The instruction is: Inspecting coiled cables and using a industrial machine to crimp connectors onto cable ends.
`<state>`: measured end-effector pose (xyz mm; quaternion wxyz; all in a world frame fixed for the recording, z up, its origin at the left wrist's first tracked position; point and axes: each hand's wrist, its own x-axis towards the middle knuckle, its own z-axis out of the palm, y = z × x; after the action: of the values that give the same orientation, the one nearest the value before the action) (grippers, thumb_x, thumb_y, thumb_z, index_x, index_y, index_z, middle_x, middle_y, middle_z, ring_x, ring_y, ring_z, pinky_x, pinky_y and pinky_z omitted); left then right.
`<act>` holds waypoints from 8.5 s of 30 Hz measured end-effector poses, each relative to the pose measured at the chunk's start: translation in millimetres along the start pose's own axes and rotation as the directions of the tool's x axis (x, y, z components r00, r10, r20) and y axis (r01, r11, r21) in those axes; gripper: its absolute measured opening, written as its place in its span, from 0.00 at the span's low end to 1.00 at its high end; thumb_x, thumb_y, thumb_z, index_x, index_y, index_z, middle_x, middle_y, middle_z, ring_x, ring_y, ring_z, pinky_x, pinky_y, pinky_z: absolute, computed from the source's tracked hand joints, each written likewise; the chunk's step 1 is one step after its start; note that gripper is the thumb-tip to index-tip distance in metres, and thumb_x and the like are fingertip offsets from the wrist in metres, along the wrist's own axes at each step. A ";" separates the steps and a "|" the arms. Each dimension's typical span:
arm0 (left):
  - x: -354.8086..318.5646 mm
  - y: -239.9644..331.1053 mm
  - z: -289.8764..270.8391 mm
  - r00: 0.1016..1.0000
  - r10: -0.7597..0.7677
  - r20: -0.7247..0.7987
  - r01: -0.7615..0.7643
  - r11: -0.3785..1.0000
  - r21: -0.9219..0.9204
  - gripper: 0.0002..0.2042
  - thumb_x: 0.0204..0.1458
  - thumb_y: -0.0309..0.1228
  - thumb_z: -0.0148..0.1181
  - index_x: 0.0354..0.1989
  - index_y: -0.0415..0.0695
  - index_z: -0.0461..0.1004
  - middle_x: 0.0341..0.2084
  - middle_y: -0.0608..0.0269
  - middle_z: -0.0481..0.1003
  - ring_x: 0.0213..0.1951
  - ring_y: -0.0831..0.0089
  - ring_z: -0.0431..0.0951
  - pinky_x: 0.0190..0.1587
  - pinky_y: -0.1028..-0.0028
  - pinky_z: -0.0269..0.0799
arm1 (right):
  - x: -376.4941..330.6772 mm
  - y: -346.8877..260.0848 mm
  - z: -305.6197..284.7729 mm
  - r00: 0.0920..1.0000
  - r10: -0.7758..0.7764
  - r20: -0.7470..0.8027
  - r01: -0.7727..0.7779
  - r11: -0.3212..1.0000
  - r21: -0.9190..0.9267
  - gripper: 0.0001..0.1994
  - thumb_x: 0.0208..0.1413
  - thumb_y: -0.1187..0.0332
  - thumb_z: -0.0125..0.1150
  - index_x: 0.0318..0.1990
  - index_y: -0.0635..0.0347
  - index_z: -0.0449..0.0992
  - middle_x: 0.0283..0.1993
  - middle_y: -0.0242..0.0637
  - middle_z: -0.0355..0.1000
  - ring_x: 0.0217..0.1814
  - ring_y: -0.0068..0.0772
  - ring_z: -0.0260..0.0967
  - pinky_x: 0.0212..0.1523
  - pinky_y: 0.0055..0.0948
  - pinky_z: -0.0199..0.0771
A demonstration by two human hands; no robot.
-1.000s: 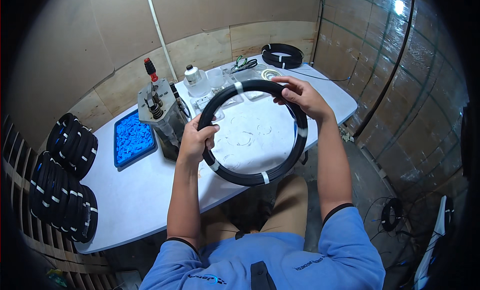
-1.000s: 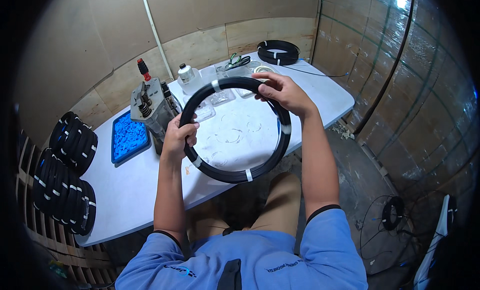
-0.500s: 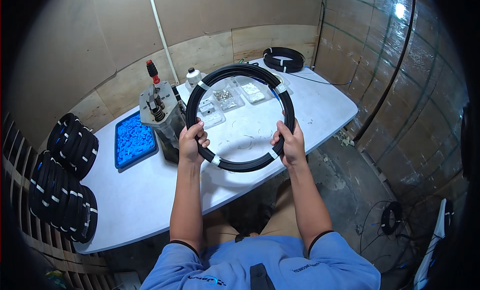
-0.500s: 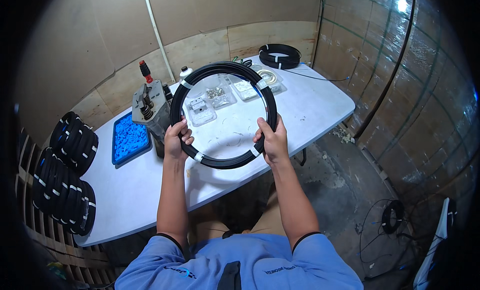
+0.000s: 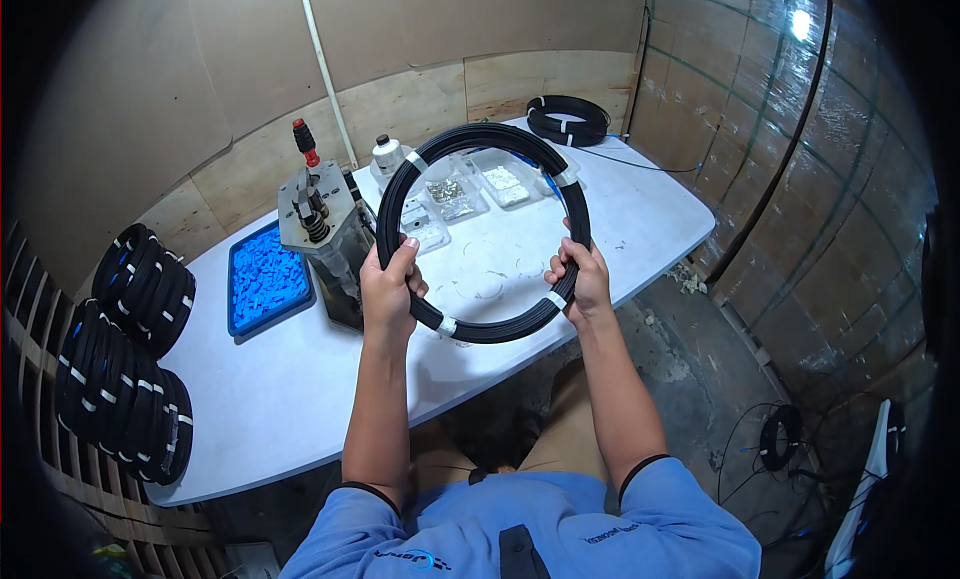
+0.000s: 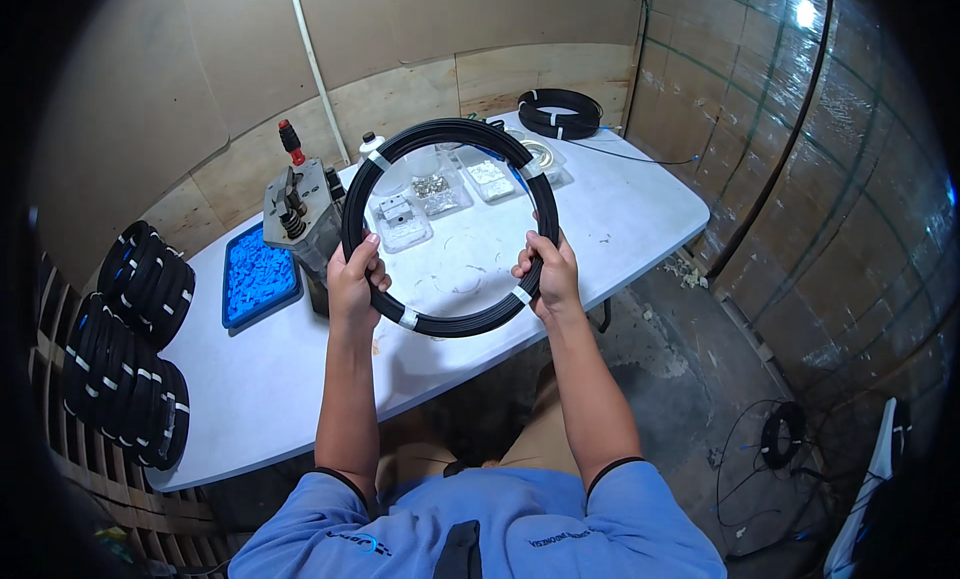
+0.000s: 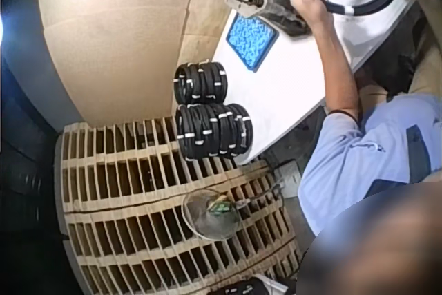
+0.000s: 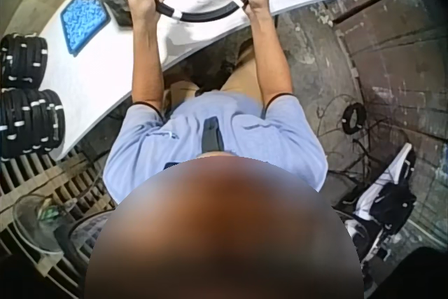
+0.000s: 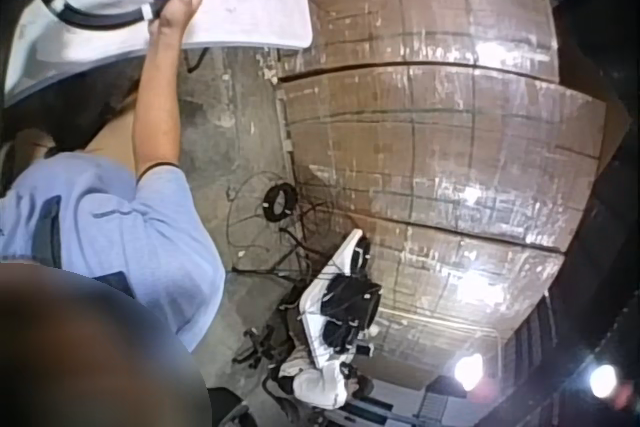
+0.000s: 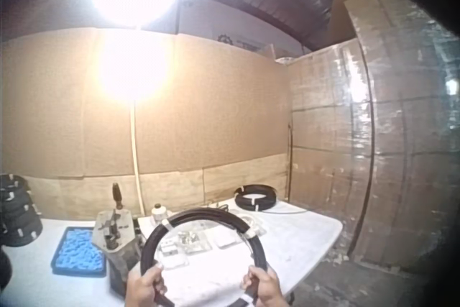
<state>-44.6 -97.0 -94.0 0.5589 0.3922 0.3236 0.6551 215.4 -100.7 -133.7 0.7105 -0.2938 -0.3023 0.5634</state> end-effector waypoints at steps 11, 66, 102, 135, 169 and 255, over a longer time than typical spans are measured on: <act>2.0 -4.9 -11.8 0.995 -0.034 0.090 0.034 0.999 0.002 0.10 0.59 0.35 0.61 0.42 0.43 0.70 0.22 0.70 0.67 0.21 0.79 0.69 0.23 0.77 0.68 | 4.4 -15.1 -13.9 0.990 -0.041 0.135 0.048 0.998 -0.048 0.25 0.59 0.76 0.49 0.66 0.64 0.60 0.30 0.29 0.61 0.24 0.22 0.60 0.28 0.27 0.68; -60.0 40.2 -60.5 0.961 0.185 0.205 -0.142 0.968 -0.207 0.23 0.64 0.40 0.56 0.61 0.40 0.63 0.41 0.58 0.75 0.36 0.73 0.79 0.43 0.68 0.80 | -59.5 2.6 28.6 0.960 0.031 0.280 -0.106 0.961 0.257 0.28 0.61 0.76 0.49 0.70 0.55 0.57 0.23 0.27 0.56 0.19 0.19 0.54 0.19 0.21 0.63; -285.8 269.5 -231.7 0.207 0.833 -0.513 -0.522 0.538 0.662 0.32 0.63 0.42 0.45 0.73 0.39 0.52 0.63 0.52 0.64 0.64 0.67 0.64 0.72 0.66 0.47 | -131.6 233.0 392.3 0.282 -0.130 0.951 -0.044 0.988 0.148 0.55 0.58 0.27 0.43 0.76 0.68 0.38 0.78 0.46 0.45 0.77 0.36 0.49 0.76 0.36 0.45; -203.0 474.5 -524.1 0.306 0.726 -0.616 -0.008 0.649 0.760 0.31 0.60 0.51 0.51 0.61 0.35 0.70 0.59 0.49 0.72 0.59 0.61 0.70 0.63 0.66 0.60 | -133.4 366.8 672.0 0.417 0.155 0.896 0.234 0.934 -0.270 0.37 0.68 0.39 0.38 0.74 0.56 0.55 0.71 0.57 0.61 0.75 0.54 0.55 0.73 0.37 0.51; -184.7 468.2 -524.9 0.286 0.811 -0.511 -0.150 0.565 0.812 0.09 0.59 0.38 0.51 0.31 0.49 0.73 0.29 0.74 0.70 0.36 0.78 0.68 0.45 0.77 0.61 | -112.7 374.6 672.5 0.414 0.069 0.908 0.369 0.899 -0.237 0.30 0.69 0.44 0.36 0.74 0.44 0.56 0.67 0.56 0.65 0.70 0.59 0.62 0.69 0.41 0.58; 555.4 -312.1 254.1 0.957 -0.265 -0.121 0.246 0.514 0.822 0.40 0.58 0.55 0.59 0.69 0.36 0.59 0.44 0.53 0.76 0.43 0.63 0.78 0.41 0.58 0.80 | 578.1 -98.7 -191.1 0.800 -0.508 -0.320 -0.244 0.212 -0.946 0.29 0.60 0.50 0.58 0.57 0.71 0.72 0.61 0.60 0.67 0.66 0.55 0.65 0.64 0.43 0.66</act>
<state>289.6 498.7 -156.0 0.4011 0.5633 0.6417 0.3317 527.6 431.2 -125.1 0.4706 -0.7946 -0.3785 0.0619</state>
